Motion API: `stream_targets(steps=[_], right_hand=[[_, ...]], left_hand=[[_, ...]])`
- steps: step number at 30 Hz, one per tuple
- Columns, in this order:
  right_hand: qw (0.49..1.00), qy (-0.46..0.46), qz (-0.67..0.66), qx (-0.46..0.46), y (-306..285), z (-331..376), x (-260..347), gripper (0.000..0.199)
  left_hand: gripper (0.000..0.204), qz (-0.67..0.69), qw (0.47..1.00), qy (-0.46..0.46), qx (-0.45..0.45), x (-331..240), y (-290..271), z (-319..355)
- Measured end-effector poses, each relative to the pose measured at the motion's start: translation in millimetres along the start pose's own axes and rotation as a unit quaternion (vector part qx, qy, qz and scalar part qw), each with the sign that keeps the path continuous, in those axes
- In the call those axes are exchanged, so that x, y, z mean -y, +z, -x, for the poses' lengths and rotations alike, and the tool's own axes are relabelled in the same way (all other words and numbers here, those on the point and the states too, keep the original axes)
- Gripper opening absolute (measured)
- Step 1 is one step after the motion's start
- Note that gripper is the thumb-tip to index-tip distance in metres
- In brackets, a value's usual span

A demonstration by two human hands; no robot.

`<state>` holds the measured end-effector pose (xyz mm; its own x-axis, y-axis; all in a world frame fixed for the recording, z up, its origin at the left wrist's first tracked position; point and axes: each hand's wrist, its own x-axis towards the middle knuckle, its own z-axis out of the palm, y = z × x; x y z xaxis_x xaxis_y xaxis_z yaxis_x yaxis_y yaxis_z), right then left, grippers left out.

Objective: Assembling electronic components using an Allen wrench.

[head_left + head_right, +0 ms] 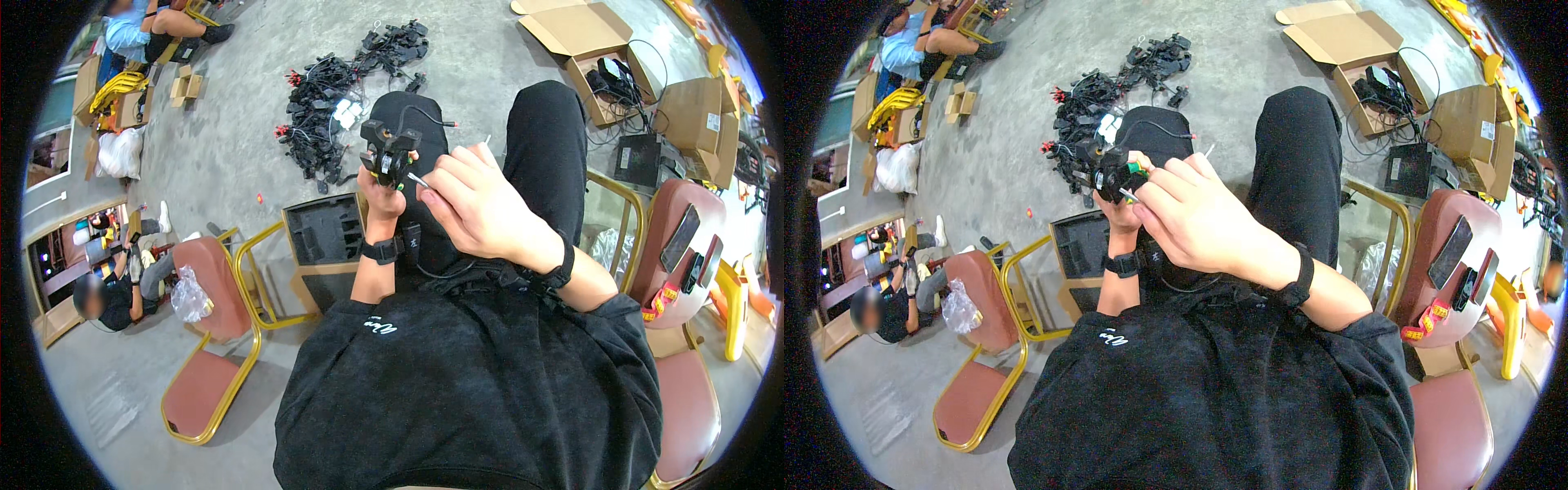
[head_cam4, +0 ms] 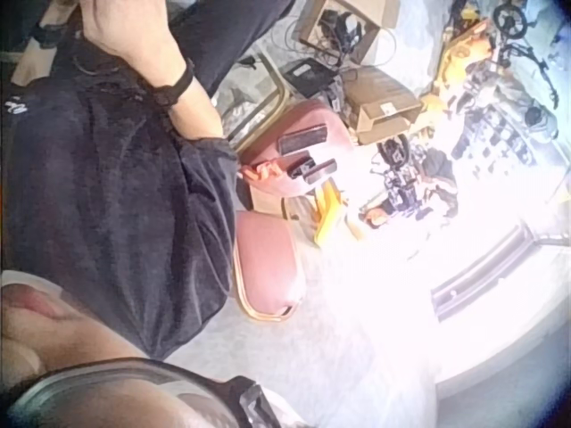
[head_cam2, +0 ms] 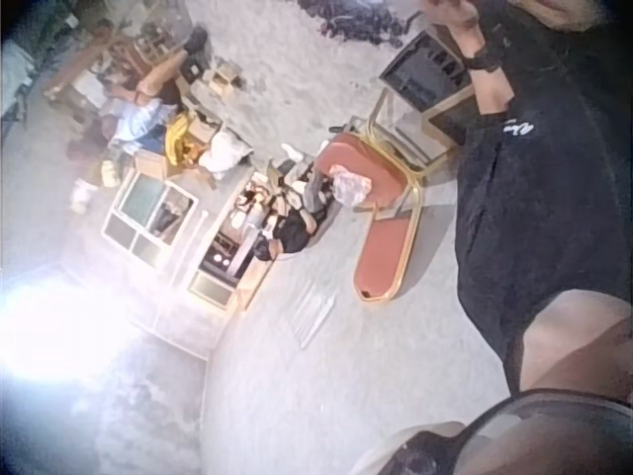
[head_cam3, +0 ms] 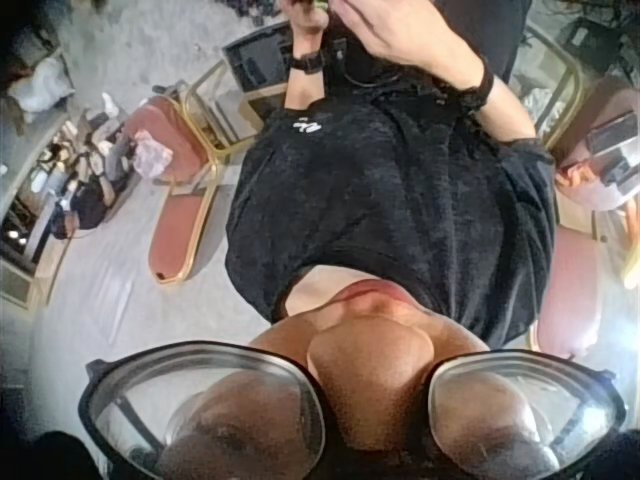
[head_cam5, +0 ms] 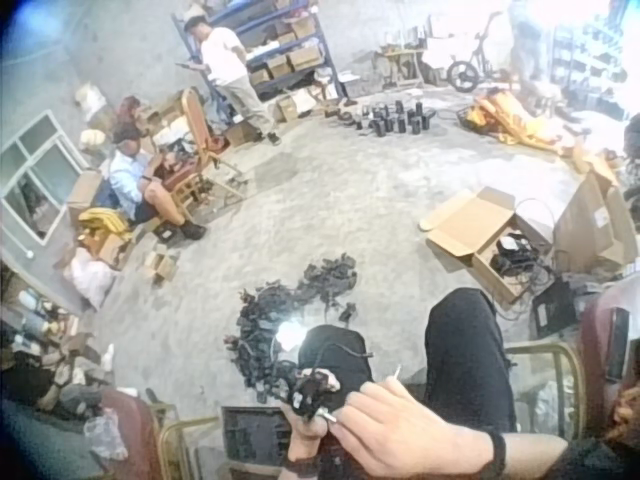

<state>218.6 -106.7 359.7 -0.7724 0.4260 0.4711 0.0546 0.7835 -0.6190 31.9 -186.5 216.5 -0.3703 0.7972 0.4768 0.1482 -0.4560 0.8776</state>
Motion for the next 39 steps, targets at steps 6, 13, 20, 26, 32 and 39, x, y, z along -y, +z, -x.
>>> stream_targets(steps=[6,13,20,26,32,39], right_hand=[[0.999,-0.028,0.018,-0.042,5.5,-6.0,-4.9,0.015],[0.994,-0.054,0.097,-0.019,-3.6,-5.9,-7.5,0.020],[0.989,-0.073,0.130,-0.017,-11.6,-9.9,-10.6,0.020],[0.986,-0.080,0.144,-0.021,-13.7,-7.7,-12.6,0.020],[0.999,-0.024,-0.031,-0.013,-0.6,-5.0,-18.0,0.015],[0.519,0.307,-0.795,0.062,5.5,0.3,-2.9,0.036]], left_hand=[[0.074,-0.148,0.989,0.007,-0.025,-12.6,7.2,-5.4],[0.072,-0.139,0.989,-0.023,-0.041,-17.9,7.8,-7.2],[0.076,-0.161,0.987,-0.007,-0.020,-10.8,2.7,-4.7],[0.080,-0.184,0.982,-0.010,-0.028,-6.8,1.7,-4.5],[0.078,-0.105,0.991,-0.055,-0.057,-9.7,8.0,-4.1],[0.055,-0.058,0.995,-0.078,-0.014,1.4,0.0,0.6]])
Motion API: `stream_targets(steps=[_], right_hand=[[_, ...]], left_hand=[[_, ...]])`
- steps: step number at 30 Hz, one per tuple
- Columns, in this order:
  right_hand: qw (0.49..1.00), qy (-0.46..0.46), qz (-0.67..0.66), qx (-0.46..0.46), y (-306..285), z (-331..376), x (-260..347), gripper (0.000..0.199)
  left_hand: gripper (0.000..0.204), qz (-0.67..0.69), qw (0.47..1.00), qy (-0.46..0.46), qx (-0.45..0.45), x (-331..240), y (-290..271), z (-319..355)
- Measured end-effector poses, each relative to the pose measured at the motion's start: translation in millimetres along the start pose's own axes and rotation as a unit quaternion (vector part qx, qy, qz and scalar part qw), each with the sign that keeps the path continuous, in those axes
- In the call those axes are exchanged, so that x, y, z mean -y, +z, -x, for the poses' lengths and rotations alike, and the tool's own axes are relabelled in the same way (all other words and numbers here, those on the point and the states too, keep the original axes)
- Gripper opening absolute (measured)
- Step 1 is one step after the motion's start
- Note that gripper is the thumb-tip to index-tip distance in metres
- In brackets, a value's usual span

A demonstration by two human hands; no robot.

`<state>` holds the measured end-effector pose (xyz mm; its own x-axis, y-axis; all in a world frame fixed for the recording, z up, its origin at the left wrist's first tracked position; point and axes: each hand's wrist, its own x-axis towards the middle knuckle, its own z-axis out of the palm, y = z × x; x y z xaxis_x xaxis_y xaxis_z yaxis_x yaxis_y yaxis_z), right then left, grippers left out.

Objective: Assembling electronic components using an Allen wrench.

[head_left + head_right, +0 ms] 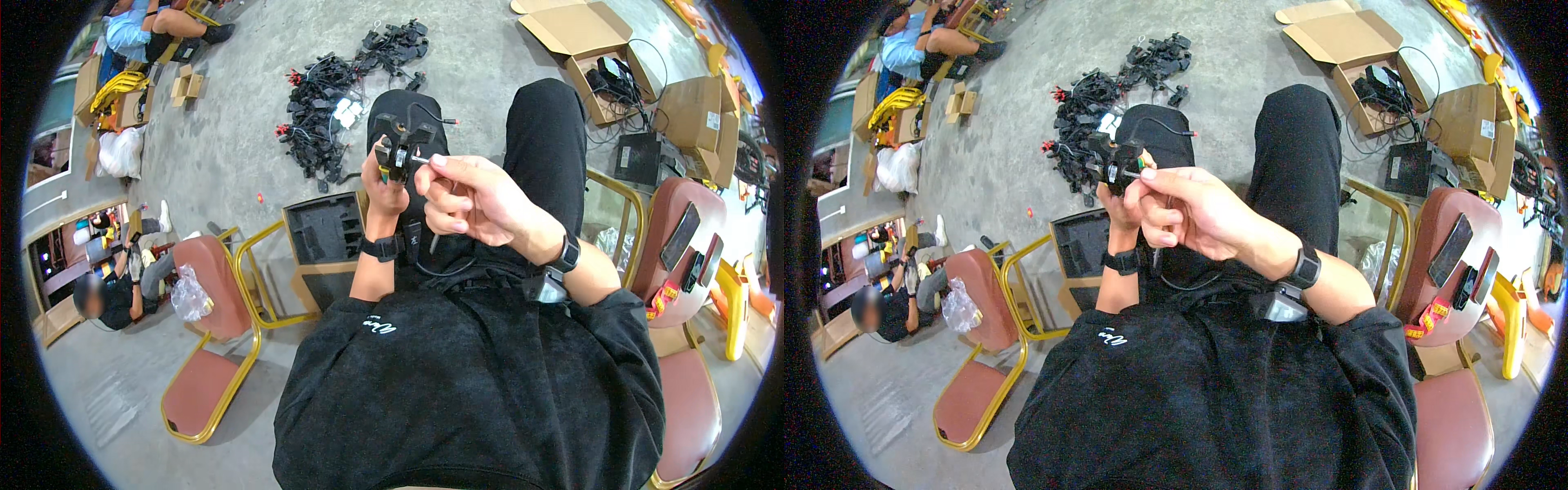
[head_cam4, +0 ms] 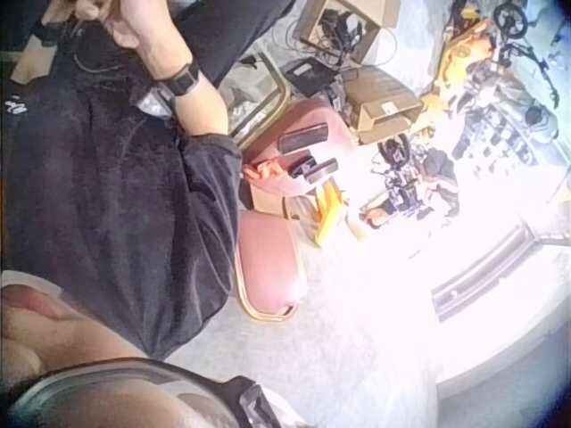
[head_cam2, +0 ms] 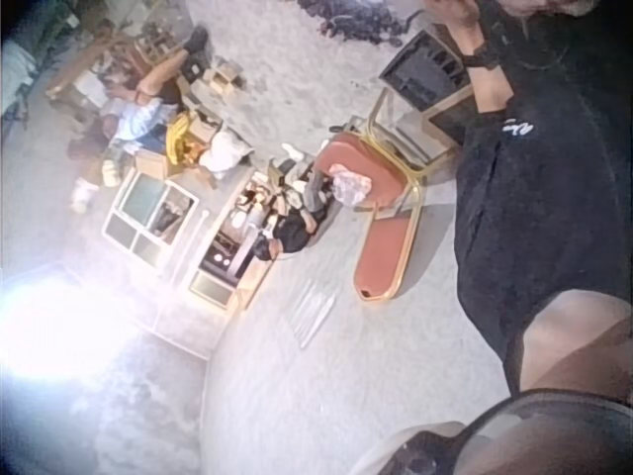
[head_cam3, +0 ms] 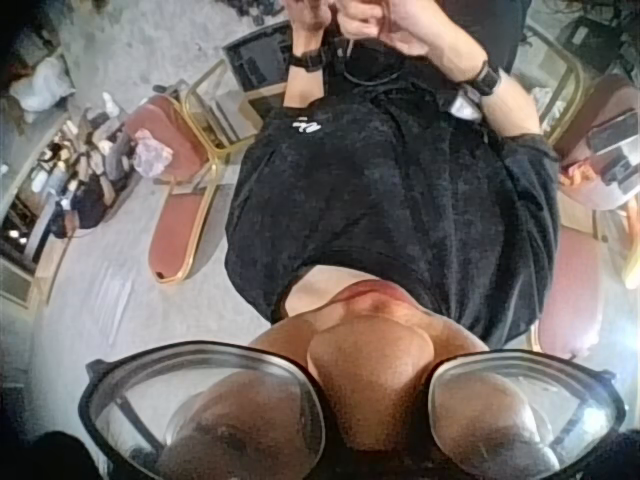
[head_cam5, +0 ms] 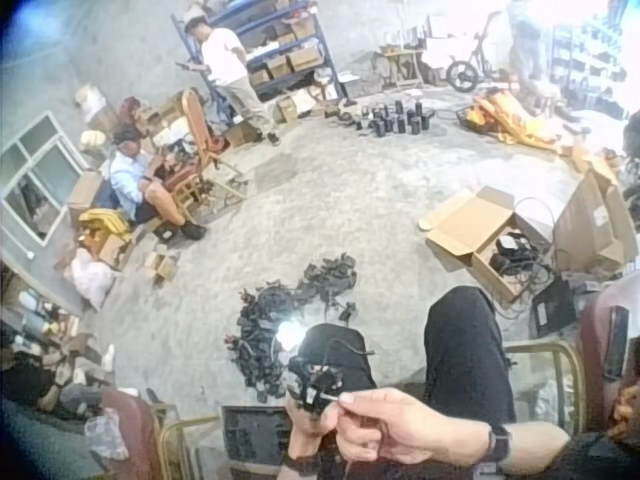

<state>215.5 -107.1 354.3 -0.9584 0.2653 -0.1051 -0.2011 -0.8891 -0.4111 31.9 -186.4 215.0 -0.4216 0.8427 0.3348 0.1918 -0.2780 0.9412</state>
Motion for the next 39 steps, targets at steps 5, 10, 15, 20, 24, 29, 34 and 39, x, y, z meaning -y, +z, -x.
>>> stream_targets(steps=[5,10,15,20,24,29,34,39], right_hand=[[0.989,0.038,-0.138,-0.034,5.7,0.2,-7.6,0.036],[0.989,0.027,-0.127,-0.077,4.4,-0.2,-18.8,0.038],[0.868,-0.197,0.442,-0.115,0.4,3.8,-14.3,0.018],[0.564,-0.354,0.740,-0.093,-7.5,-3.0,-0.5,0.016],[0.522,-0.355,0.769,-0.098,-10.8,-2.8,2.2,0.020],[0.477,-0.384,0.785,-0.091,-12.9,-1.9,4.4,0.021],[0.678,-0.312,0.658,-0.103,-6.6,-0.3,-2.7,0.012],[0.961,-0.119,0.237,-0.081,4.2,5.4,-12.0,0.033]], left_hand=[[0.063,0.018,0.999,-0.024,-0.025,10.0,-1.8,1.5],[0.057,0.102,0.994,-0.014,-0.043,-0.1,7.1,-4.4],[0.065,0.031,0.999,0.014,-0.019,-17.7,8.2,-9.5],[0.059,0.010,0.999,0.006,-0.032,-21.3,6.9,-7.6],[0.045,-0.076,0.995,0.059,-0.007,-22.5,3.4,-6.4],[0.054,-0.075,0.996,0.049,-0.021,-21.7,5.5,-7.2],[0.058,-0.022,0.999,0.006,-0.040,-14.0,4.4,-1.0],[0.038,0.022,0.999,0.037,-0.025,-0.5,0.8,0.7]])
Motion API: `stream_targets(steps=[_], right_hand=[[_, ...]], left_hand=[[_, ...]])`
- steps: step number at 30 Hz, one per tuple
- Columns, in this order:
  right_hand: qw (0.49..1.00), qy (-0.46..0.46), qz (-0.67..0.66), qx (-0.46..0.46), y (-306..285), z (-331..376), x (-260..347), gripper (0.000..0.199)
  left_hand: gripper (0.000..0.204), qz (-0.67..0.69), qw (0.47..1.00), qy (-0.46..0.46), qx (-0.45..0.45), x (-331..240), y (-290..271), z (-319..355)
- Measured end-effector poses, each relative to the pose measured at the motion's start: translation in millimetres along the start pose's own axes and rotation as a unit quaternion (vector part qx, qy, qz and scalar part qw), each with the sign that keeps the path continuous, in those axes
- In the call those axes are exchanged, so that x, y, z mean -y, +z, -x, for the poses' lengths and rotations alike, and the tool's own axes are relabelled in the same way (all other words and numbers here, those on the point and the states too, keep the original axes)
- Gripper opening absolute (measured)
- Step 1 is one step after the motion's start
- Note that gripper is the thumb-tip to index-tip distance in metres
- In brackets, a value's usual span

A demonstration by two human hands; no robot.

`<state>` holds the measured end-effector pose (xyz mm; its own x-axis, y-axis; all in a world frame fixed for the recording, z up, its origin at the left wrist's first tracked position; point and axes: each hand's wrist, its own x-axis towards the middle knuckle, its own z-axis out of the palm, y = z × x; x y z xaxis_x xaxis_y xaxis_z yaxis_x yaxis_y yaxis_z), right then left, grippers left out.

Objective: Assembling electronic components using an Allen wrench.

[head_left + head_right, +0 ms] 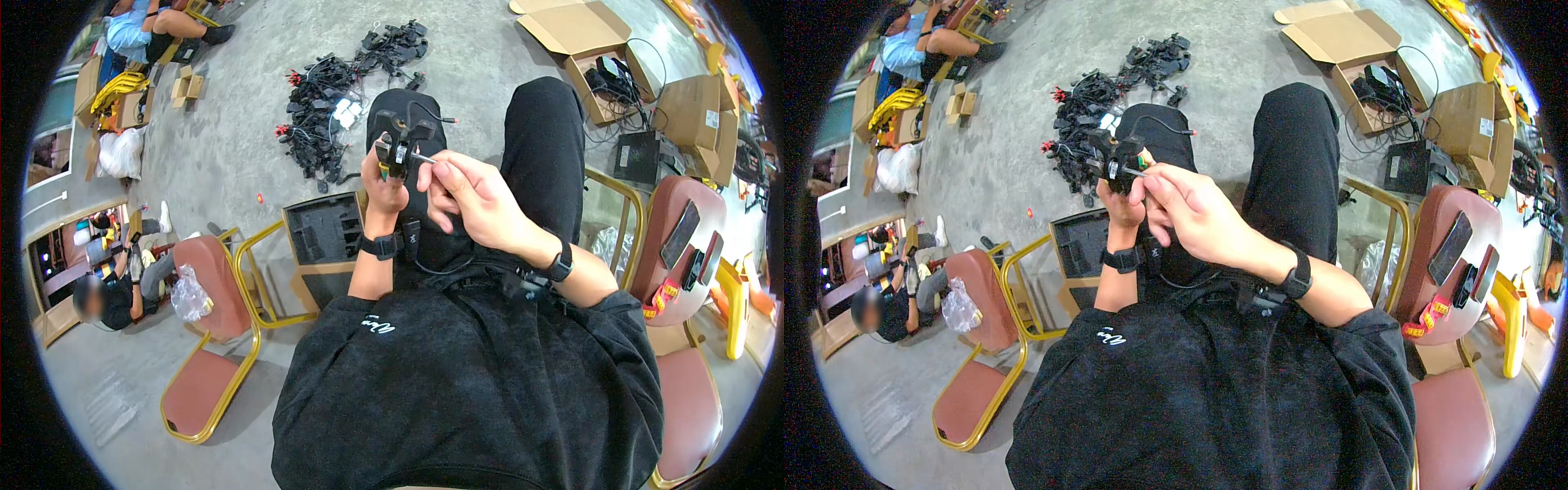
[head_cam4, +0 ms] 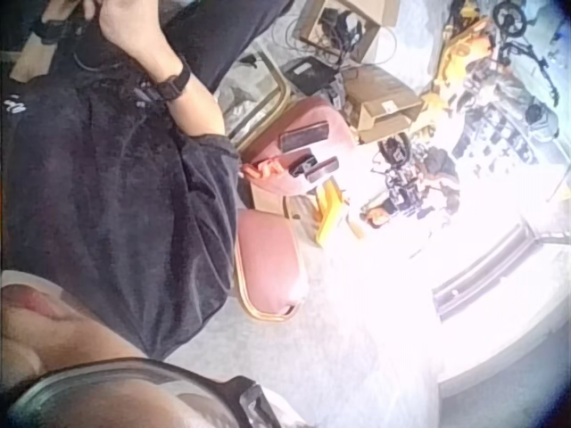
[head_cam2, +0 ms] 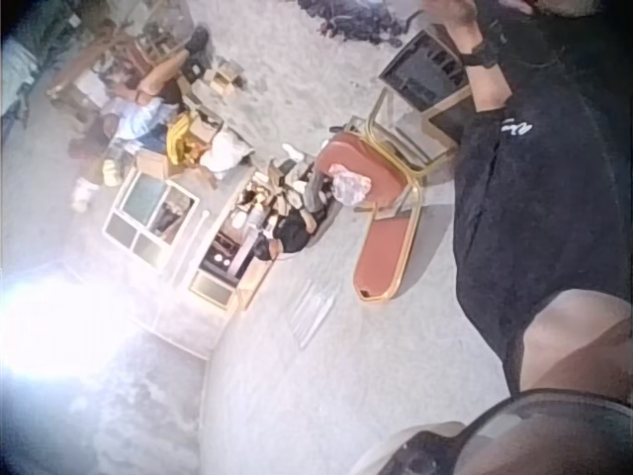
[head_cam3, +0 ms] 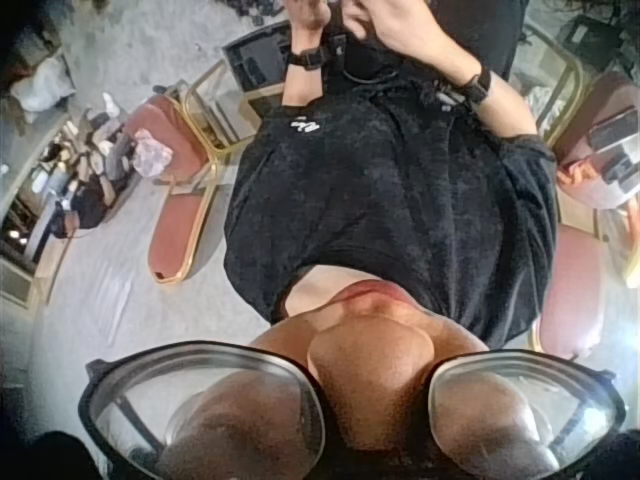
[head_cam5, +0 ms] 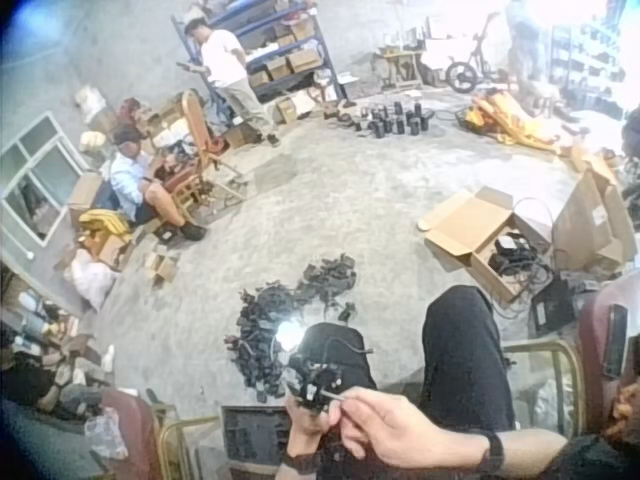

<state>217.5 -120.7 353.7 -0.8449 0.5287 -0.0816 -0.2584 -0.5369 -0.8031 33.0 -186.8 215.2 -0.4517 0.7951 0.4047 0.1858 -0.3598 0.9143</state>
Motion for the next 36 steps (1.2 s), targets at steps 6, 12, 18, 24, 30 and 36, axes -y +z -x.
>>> stream_targets(steps=[6,12,18,24,30,36], right_hand=[[0.904,0.147,-0.402,0.014,6.1,8.2,8.0,0.030],[0.953,0.109,-0.284,0.007,6.0,15.4,7.4,0.032],[0.983,-0.013,0.175,-0.053,3.9,19.3,8.0,0.027],[0.942,-0.030,0.326,-0.070,2.5,20.2,13.1,0.016],[0.907,-0.117,0.398,-0.071,-1.6,10.4,7.9,0.013],[0.869,-0.189,0.456,-0.047,-3.1,3.3,3.2,0.011]], left_hand=[[0.072,-0.097,0.995,0.020,-0.003,8.1,1.2,0.9],[0.069,-0.085,0.995,0.049,0.015,0.4,4.7,-4.4],[0.069,-0.077,0.996,0.019,0.030,-16.8,11.3,-7.6],[0.070,-0.029,0.999,0.030,0.014,-9.7,11.2,-7.8],[0.070,-0.033,0.999,-0.016,-0.002,-11.9,6.2,-6.6],[0.073,-0.044,0.998,-0.032,0.010,-13.8,4.5,-6.6]])
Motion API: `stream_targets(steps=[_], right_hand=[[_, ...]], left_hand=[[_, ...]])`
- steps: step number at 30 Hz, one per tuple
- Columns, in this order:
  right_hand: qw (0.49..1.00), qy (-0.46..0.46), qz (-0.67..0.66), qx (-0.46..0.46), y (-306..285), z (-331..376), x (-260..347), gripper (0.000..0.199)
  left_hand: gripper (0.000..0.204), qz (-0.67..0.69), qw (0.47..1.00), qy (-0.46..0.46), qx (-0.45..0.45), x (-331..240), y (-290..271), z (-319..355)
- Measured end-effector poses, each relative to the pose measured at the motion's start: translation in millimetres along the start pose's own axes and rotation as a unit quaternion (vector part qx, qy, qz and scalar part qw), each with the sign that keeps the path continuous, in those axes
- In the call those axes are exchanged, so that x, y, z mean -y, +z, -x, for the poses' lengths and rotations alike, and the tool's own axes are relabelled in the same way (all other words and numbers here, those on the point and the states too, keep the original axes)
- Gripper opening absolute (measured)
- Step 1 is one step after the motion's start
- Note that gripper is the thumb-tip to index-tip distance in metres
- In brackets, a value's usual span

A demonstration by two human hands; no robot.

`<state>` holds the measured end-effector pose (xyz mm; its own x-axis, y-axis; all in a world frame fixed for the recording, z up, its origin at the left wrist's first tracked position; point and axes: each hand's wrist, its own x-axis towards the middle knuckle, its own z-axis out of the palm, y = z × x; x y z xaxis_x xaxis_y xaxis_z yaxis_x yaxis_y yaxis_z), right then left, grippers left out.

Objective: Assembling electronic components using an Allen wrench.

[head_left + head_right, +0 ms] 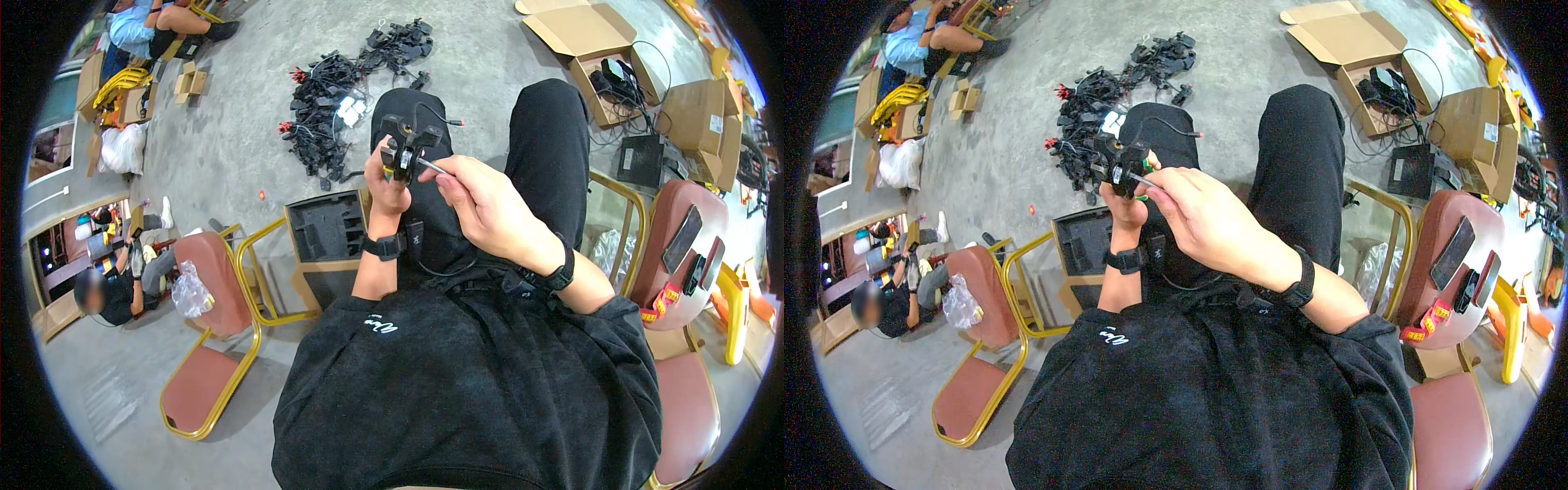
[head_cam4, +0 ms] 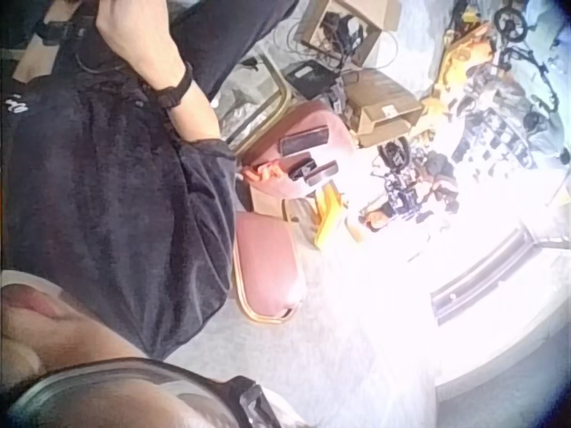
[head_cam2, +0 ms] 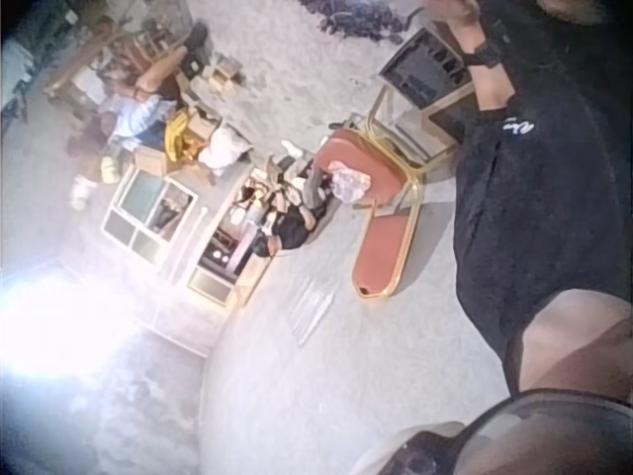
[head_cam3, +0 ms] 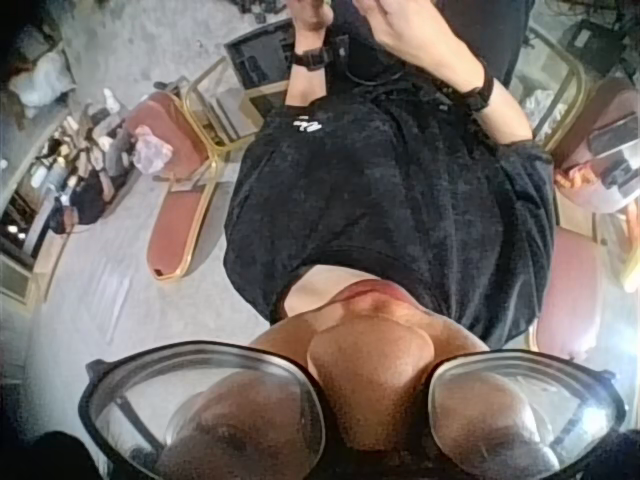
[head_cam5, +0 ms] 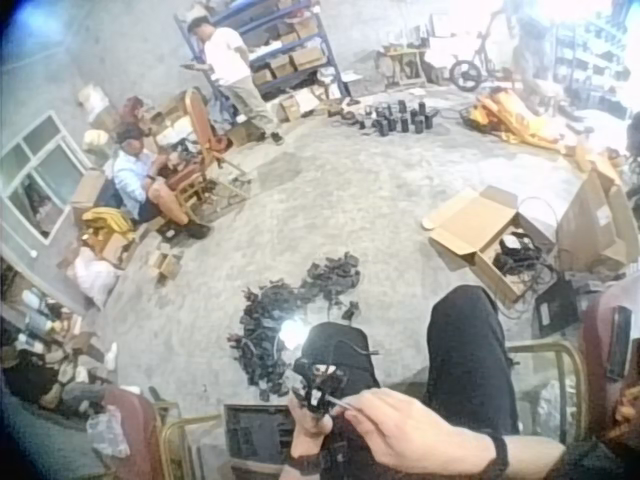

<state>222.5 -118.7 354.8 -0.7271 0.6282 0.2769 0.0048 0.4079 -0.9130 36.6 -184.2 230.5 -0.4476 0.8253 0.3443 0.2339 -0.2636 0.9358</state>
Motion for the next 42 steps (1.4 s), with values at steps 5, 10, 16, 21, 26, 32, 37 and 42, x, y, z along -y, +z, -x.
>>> stream_targets(steps=[5,10,16,21,26,32,37,42], right_hand=[[0.978,-0.107,0.174,-0.029,-0.7,-5.7,-5.7,0.015],[0.943,-0.182,0.277,-0.026,-3.7,-9.4,-14.8,0.023],[0.959,-0.191,0.205,-0.028,-3.7,-14.3,-21.3,0.018],[0.986,0.070,-0.146,0.042,3.1,-9.0,-12.3,0.013],[0.754,0.220,-0.614,0.084,8.5,-2.3,0.0,0.028],[0.571,0.296,-0.763,0.066,1.8,-2.5,10.3,0.024],[0.623,0.288,-0.726,0.056,6.0,-3.1,11.9,0.026],[0.848,0.220,-0.481,0.035,8.5,-1.9,7.9,0.027]], left_hand=[[0.074,0.000,1.000,0.020,0.005,4.1,-1.7,0.3],[0.073,0.016,0.999,0.025,0.010,-1.7,1.2,-4.0],[0.072,-0.052,0.998,0.034,-0.024,-9.1,0.9,-0.7],[0.072,-0.076,0.996,0.049,-0.009,5.5,-4.3,0.9],[0.071,0.001,1.000,0.019,-0.007,14.7,0.1,4.2],[0.071,-0.001,1.000,-0.013,-0.001,7.3,-0.3,3.9],[0.071,-0.003,1.000,0.008,-0.016,9.3,1.4,1.4],[0.070,-0.055,0.997,0.050,0.003,5.4,-0.8,1.0]])
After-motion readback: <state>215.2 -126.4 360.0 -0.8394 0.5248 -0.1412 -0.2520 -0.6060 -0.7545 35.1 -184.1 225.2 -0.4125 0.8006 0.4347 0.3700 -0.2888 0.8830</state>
